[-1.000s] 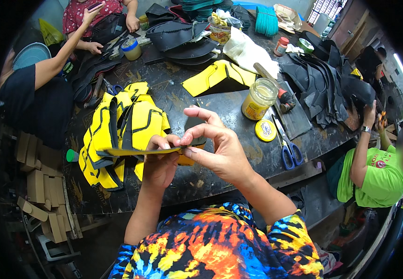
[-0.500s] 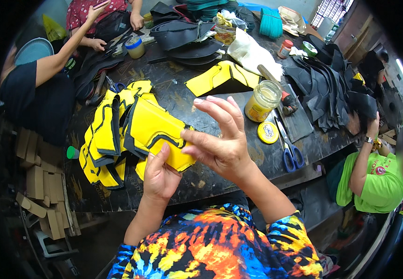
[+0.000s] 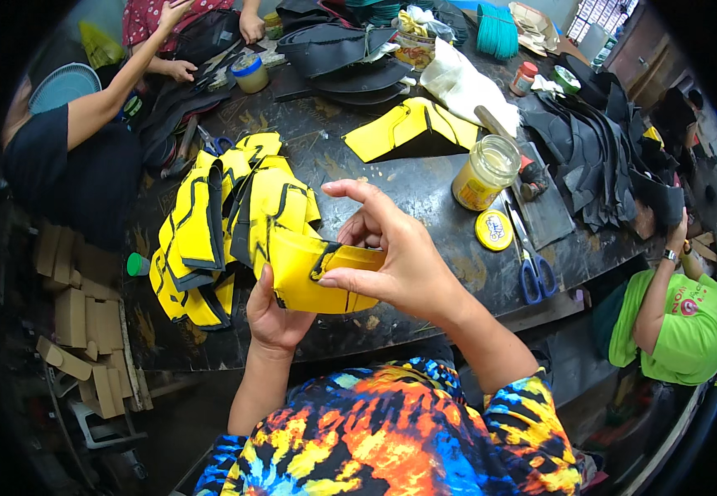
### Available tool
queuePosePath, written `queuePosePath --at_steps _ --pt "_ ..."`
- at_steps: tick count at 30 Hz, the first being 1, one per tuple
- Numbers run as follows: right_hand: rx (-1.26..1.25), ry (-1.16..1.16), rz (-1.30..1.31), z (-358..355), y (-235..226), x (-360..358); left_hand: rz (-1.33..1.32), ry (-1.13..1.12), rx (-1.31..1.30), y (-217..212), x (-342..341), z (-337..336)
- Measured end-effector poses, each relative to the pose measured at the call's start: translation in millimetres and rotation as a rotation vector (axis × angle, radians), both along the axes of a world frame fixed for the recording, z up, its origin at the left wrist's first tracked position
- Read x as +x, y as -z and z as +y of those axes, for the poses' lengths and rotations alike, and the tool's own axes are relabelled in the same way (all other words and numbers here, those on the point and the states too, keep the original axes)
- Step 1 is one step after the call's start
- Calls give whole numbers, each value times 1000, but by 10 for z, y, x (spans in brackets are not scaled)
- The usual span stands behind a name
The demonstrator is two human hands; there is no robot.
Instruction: The person repeatedly picks up yellow fabric pieces with black trim from a table, folds and aligns the edges by hand, and places them back on the table. The hands handle the pieces one at a time, turning them over and pressing the seams.
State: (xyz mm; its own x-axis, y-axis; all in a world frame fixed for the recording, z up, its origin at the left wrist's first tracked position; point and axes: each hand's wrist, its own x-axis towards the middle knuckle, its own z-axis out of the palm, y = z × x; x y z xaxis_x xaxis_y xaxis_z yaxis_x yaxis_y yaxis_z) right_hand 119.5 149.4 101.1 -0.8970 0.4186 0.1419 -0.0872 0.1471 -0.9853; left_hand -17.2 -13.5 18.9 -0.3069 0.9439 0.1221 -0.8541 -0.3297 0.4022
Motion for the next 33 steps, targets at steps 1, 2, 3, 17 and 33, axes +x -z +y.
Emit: queuePosePath --at_steps 1,2,3,17,33 --pt "-3 -4 -25 30 -10 -4 -58 12 -3 45 -29 -11" --pt "-147 -32 -5 61 -23 10 -88 37 40 89 -58 -27" --pt "-163 -62 -60 98 -30 11 -56 25 24 129 -87 -47" --pt "94 5 32 123 1 71 -75 10 13 185 -97 -56" --pt "769 256 325 51 -35 83 -246 -62 57 -55 55 111"
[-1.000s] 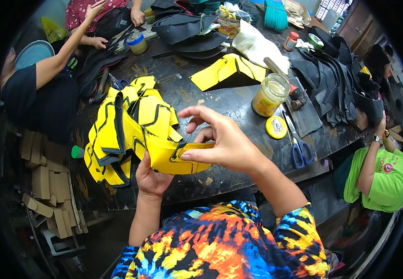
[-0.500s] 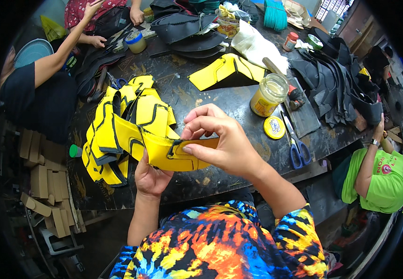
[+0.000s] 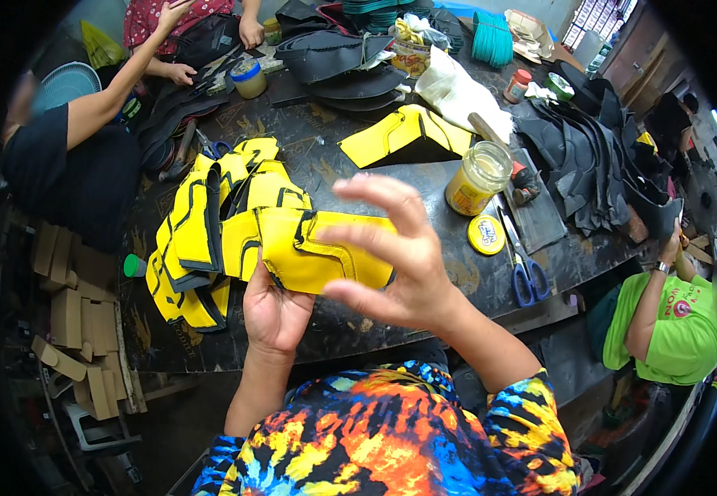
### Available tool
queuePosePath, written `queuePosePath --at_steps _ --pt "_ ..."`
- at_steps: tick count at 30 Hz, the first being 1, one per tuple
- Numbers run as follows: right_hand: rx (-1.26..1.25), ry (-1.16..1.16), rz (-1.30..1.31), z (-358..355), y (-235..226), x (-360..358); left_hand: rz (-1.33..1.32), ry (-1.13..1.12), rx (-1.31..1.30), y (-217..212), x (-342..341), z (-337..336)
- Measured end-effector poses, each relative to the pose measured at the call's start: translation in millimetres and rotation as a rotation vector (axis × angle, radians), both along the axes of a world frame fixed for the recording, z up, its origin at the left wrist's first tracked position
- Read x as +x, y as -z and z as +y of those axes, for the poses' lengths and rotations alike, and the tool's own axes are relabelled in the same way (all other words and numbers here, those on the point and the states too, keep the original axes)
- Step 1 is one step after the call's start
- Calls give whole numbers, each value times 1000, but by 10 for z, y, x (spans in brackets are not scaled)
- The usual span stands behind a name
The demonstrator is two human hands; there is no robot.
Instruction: The person repeatedly picks up yellow fabric pieces with black trim from a table, folds and aligns the edges by hand, and places them back on the table. The hands handle the pieces one at a time, turning them over and pressing the seams.
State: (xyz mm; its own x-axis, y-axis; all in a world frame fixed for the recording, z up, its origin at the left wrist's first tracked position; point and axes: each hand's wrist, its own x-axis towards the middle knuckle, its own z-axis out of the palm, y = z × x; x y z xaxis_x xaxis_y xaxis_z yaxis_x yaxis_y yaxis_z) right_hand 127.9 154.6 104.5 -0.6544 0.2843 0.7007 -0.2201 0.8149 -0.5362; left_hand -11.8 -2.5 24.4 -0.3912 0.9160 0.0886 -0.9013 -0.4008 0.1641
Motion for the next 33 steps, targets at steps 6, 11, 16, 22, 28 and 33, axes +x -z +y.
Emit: queuePosePath --at_steps 6,11,16,22,28,33 --pt "287 178 -204 -91 110 -63 -62 20 32 -40 12 41" --pt "104 311 -107 390 55 273 192 -216 -249 -184 41 49" --pt "457 864 -504 1313 39 648 391 -443 -327 -287 -94 187" --pt "417 756 -758 1493 97 647 233 -262 -234 -310 -48 238" --pt "495 964 -364 1206 16 832 395 -373 -329 -351 39 222" --pt "98 349 -278 625 -314 696 419 -389 -332 -397 165 277"
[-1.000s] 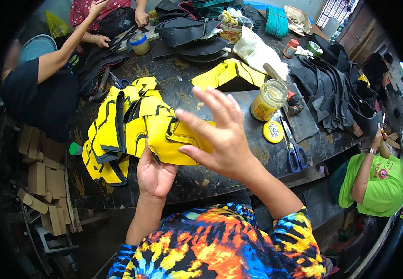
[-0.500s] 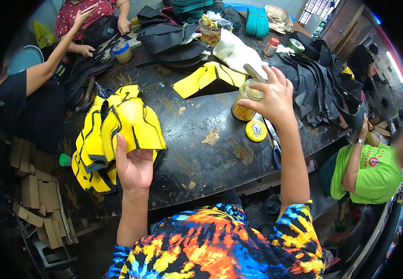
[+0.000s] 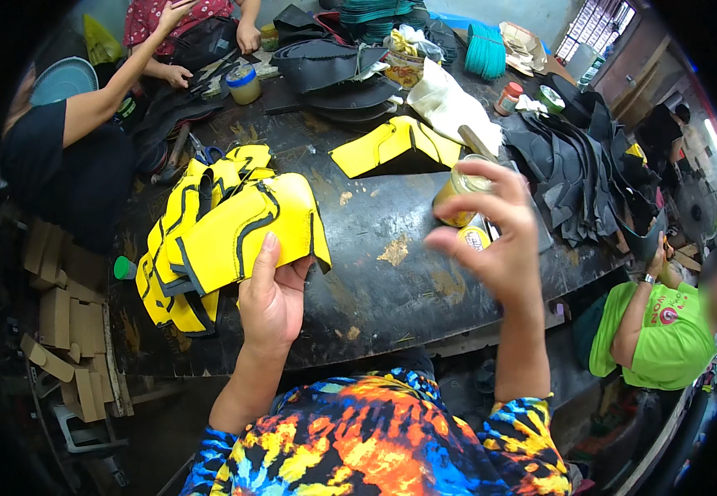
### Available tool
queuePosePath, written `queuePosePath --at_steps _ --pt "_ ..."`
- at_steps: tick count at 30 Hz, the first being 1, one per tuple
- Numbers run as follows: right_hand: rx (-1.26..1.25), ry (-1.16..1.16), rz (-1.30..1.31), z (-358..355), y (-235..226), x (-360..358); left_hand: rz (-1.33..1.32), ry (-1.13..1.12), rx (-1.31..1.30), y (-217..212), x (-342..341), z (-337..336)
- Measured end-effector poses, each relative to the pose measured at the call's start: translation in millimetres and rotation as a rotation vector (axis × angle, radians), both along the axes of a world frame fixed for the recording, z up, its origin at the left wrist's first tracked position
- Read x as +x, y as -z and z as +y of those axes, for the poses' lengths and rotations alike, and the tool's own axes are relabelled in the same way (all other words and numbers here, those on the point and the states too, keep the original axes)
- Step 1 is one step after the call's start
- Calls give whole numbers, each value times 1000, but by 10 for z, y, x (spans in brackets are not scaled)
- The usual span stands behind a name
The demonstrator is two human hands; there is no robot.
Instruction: The person repeatedly picks up yellow fabric pieces with black trim from a table, folds and aligns the edges by hand, and places them back on the table. The hands handle the pieces one at a time, turning them over and pressing the seams.
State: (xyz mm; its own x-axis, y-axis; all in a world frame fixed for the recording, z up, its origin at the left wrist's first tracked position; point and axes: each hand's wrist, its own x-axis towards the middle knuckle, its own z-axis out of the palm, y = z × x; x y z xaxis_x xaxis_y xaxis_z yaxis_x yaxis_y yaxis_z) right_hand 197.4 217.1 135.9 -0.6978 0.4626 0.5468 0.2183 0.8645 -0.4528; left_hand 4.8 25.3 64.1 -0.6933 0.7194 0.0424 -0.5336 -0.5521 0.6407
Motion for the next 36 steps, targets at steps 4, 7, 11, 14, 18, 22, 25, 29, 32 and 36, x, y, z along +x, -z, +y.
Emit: queuePosePath --at_steps 4,7,11,14,18,22,25,29,32,36 --pt "-129 -278 40 -482 -76 -450 2 29 5 -55 89 38" --pt "86 -257 38 -459 48 -739 6 38 24 -87 102 23" --pt "210 -248 111 -440 256 -806 -9 24 39 -92 77 8" --pt "343 -263 218 -546 326 -768 -91 69 84 -76 63 25" --pt "50 -348 278 -580 275 -709 -270 138 94 -58 22 26" --pt "70 -226 208 -550 298 -768 -419 264 214 -34 -4 10" --pt "338 -167 207 -638 395 -800 -444 303 259 -2 -26 12" --pt "310 -154 257 -629 432 -786 -459 336 290 28 -56 18" --pt "180 -134 183 -510 388 -804 -454 346 259 27 -39 25" --pt "202 -210 93 -469 391 -831 -421 297 215 1 -6 34"
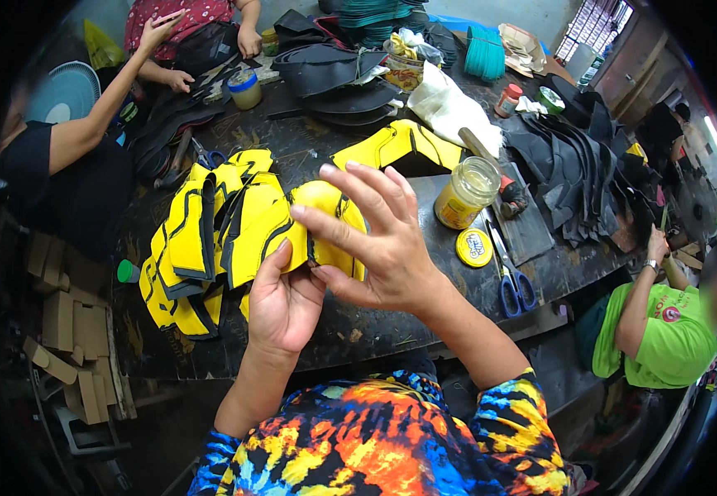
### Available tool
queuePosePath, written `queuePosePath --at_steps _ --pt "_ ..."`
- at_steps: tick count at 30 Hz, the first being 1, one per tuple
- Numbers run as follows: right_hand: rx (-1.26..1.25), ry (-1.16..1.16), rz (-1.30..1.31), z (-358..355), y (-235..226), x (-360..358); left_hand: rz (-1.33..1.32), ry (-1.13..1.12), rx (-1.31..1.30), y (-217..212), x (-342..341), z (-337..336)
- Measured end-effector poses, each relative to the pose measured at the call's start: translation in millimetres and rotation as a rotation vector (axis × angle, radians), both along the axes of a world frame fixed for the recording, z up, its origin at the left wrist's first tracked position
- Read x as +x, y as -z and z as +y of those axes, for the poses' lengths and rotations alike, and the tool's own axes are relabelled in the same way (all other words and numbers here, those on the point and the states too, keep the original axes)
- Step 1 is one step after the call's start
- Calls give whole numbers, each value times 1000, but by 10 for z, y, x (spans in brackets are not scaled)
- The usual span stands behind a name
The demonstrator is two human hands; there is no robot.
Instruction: The person repeatedly picks up yellow fabric pieces with black trim from a table, folds and aligns the edges by hand, and places them back on the table. The hands handle the pieces one at a time, turning them over and pressing the seams.
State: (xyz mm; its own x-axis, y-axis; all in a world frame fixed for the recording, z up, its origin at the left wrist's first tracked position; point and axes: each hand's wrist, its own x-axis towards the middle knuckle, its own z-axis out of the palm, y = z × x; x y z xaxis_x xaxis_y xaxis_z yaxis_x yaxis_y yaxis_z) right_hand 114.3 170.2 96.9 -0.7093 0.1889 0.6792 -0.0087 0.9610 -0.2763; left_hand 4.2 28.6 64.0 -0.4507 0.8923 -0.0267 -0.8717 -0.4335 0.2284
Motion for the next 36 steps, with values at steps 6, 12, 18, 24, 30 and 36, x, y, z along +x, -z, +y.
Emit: queuePosePath --at_steps 6,12,18,24,30,36 --pt "-36 -167 138 -7 50 39 -9 -71 -71 7 -58 24" --pt "-137 -104 -10 -104 36 -46 -106 -20 -17 49 -109 17" --pt "-748 -333 171 -32 167 123 -181 58 155 51 -279 -150" --pt "-1694 -429 -99 131 440 78 -80 172 162 235 -352 -159" --pt "-1029 49 -80 828 331 25 419 -285 -351 319 -496 92" --pt "-431 485 -130 1061 799 -212 719 -485 -268 153 -791 768"
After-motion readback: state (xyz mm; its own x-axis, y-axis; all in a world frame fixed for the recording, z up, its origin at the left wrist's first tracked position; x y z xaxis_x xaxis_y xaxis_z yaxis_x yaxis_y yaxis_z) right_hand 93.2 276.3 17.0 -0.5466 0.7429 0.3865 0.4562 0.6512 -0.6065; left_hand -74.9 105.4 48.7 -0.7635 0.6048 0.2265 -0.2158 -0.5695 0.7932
